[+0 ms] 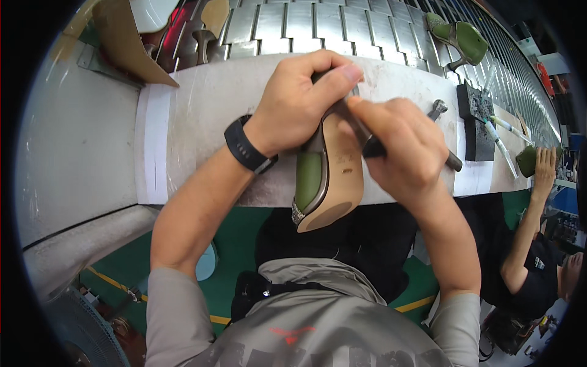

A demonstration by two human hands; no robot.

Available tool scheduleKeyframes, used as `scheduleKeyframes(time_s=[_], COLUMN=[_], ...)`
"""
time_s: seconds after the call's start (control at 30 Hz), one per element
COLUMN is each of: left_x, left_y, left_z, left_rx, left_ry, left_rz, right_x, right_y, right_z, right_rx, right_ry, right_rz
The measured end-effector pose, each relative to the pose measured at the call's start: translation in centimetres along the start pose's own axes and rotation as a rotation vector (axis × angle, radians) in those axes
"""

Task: The person attaches outsoles and heels to shoe uppers by pressing them together by hand and hammering around the edges with a hammer.

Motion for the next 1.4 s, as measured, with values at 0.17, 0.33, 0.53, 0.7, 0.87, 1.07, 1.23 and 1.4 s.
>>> scheduleKeyframes(time_s=[0.17,0.33,0.53,0.7,0.87,1.07,1.23,1.4], left_x=[0.3,0.5,0.9,0.7,0.9,1.4,1.8,2.0], left_y=[0.1,-0.1,-0.1,-0.1,-0.3,-0.6,-0.7,-0.7], left_z=[0.0,0.0,-0.1,-0.1,-0.2,0.1,-0.1,-0.2], left_rx=[-0.045,-0.01,-0.032,-0.04,-0.002,-0.034,-0.056,-0.06], left_ry=[-0.003,0.019,0.029,0.046,0.059,0.076,0.076,0.08], left_rz=[0.057,-0.018,0.035,-0.042,-0.037,0.062,0.084,0.027], right_x=[-0.6,-0.4,0.9,1.6,1.8,1.9,1.3,1.3], right_y=[0.4,0.4,1.6,1.9,2.7,2.5,1.8,1.4], right_z=[1.0,2.3,1.9,1.8,2.5,2.4,2.3,2.8], right_rx=[0.35,0.931,1.03,1.003,1.013,1.018,1.029,1.006], right_ry=[-0.07,-0.177,-0.385,-0.355,-0.368,-0.375,-0.32,-0.2], right_rz=[-0.128,-0.412,-0.528,-0.572,-0.65,-0.659,-0.585,-0.662])
Point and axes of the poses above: each hand's wrist, its own z-axis away from the middle knuckle, its own x-axis out of the palm, y = z × x, the point moved 3 cm from there along -z, towards the middle knuckle, and after that the axes turned 1 degree about y, right-handed, at the moved point
